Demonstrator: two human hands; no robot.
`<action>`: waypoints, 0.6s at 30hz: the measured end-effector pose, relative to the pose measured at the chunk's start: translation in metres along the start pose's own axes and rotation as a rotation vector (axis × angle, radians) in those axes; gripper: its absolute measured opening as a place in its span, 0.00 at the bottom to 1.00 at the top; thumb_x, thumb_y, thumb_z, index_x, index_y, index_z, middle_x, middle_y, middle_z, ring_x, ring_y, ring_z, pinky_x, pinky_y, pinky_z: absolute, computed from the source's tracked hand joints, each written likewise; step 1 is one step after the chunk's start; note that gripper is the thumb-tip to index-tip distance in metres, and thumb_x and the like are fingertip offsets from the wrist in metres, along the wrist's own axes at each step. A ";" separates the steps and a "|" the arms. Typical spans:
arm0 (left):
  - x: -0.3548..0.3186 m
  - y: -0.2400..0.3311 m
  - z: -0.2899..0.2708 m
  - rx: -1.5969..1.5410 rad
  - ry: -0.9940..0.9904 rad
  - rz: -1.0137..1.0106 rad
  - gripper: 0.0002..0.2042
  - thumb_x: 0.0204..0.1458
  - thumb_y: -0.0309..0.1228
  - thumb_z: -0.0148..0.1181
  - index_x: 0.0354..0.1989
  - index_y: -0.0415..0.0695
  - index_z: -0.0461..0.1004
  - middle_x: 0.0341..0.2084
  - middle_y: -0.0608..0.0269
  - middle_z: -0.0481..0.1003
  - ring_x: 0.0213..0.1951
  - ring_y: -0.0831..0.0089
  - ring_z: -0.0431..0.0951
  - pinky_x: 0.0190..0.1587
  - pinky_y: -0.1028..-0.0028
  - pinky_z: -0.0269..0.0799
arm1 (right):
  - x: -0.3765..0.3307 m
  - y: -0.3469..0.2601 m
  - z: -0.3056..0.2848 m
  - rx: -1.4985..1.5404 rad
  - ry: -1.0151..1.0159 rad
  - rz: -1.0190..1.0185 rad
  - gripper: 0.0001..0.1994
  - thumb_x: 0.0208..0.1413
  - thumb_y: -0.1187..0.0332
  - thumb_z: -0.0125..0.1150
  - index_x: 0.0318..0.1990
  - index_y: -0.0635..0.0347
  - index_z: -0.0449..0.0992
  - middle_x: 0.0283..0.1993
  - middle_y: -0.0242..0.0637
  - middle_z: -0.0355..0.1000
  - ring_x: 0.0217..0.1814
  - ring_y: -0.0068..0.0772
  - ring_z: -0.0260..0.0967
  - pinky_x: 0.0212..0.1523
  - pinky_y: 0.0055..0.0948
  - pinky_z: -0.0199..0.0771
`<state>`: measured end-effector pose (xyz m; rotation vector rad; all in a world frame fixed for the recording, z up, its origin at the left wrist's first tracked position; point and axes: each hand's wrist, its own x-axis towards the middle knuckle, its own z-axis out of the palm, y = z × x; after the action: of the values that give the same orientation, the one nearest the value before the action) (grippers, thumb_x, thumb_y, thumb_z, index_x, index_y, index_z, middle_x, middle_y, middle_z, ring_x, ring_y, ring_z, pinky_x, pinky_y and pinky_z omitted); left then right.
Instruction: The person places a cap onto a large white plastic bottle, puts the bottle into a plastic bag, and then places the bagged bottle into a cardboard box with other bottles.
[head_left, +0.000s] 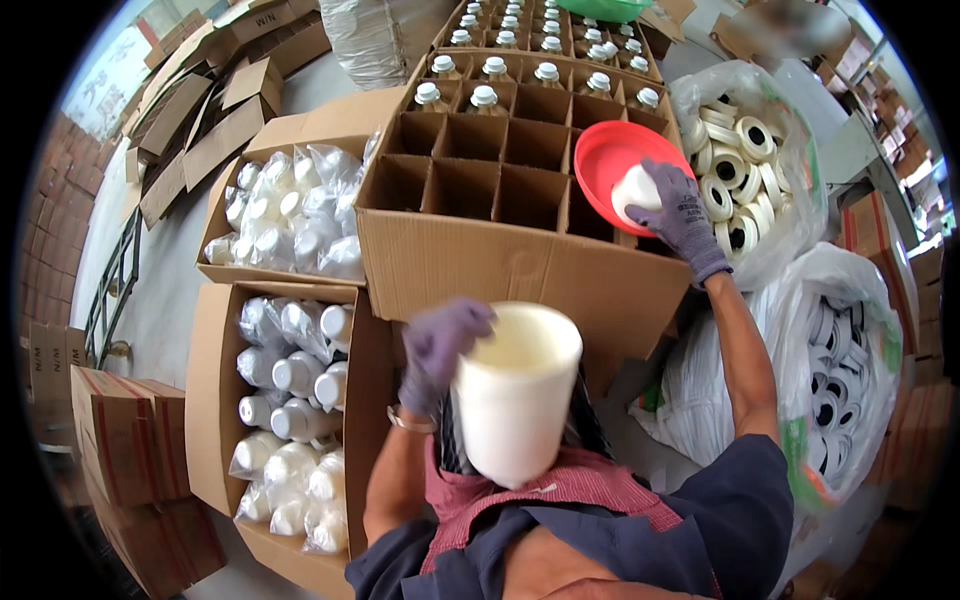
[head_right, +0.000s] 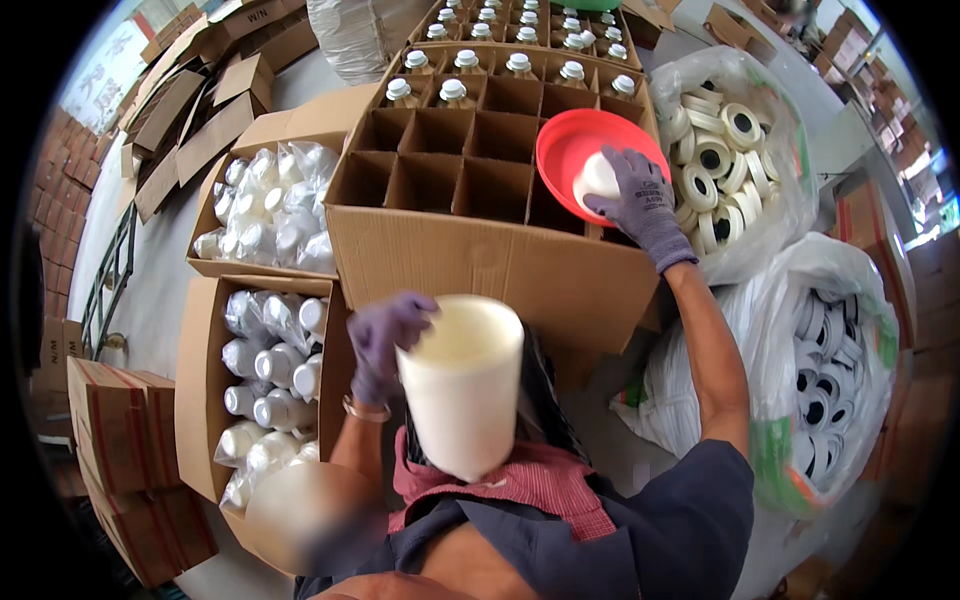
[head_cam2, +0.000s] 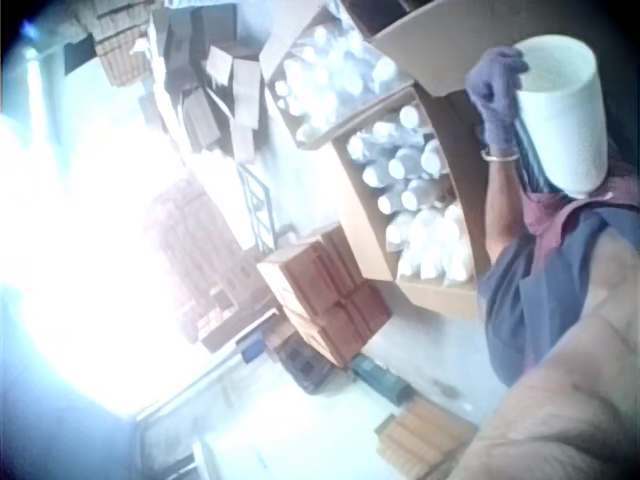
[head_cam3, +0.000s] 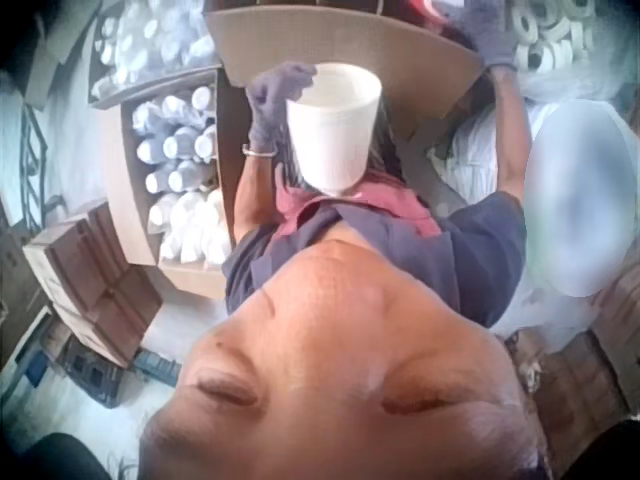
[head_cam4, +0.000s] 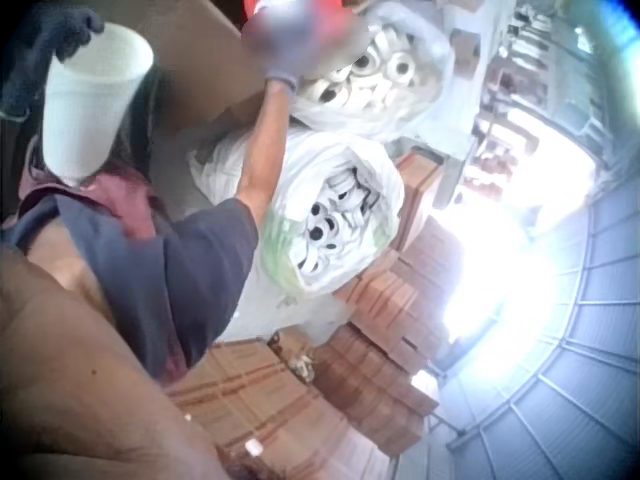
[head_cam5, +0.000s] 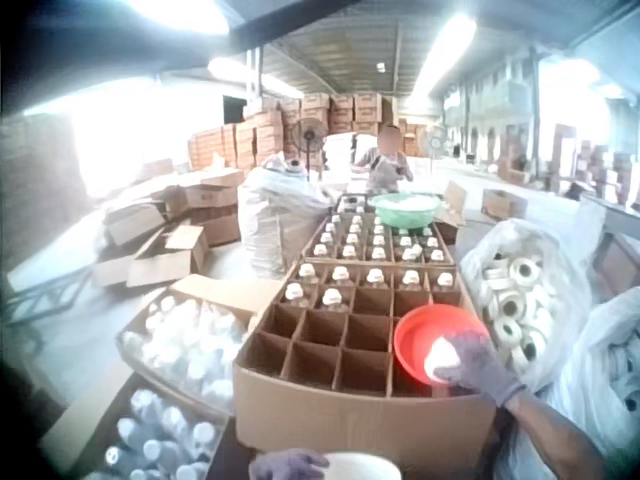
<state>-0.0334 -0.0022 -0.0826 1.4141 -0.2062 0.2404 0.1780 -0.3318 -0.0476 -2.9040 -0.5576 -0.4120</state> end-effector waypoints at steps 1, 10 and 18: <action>-0.013 -0.007 0.003 0.087 -0.049 0.001 0.13 0.55 0.30 0.50 0.25 0.35 0.77 0.28 0.57 0.77 0.33 0.68 0.76 0.41 0.72 0.72 | 0.013 -0.012 0.003 -0.127 0.000 -0.003 0.36 0.43 0.43 0.67 0.58 0.52 0.68 0.60 0.49 0.63 0.62 0.53 0.60 0.60 0.49 0.62; -0.034 -0.069 -0.012 -0.374 0.158 -0.291 0.16 0.60 0.28 0.45 0.23 0.34 0.75 0.20 0.59 0.75 0.15 0.77 0.66 0.24 0.76 0.67 | 0.258 -0.129 0.129 0.187 0.029 -0.279 0.28 0.50 0.50 0.63 0.56 0.53 0.68 0.53 0.46 0.71 0.57 0.50 0.68 0.56 0.45 0.68; -0.008 -0.082 -0.028 -0.395 -0.013 -0.365 0.16 0.62 0.33 0.47 0.36 0.31 0.76 0.26 0.57 0.78 0.20 0.79 0.71 0.27 0.79 0.69 | 0.314 -0.142 0.165 0.047 -0.300 -0.172 0.29 0.51 0.49 0.64 0.57 0.50 0.67 0.55 0.50 0.69 0.58 0.55 0.68 0.59 0.44 0.67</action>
<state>-0.0172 0.0136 -0.1662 1.0362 -0.0012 -0.1083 0.4431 -0.0610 -0.0968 -2.8995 -0.8517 0.0210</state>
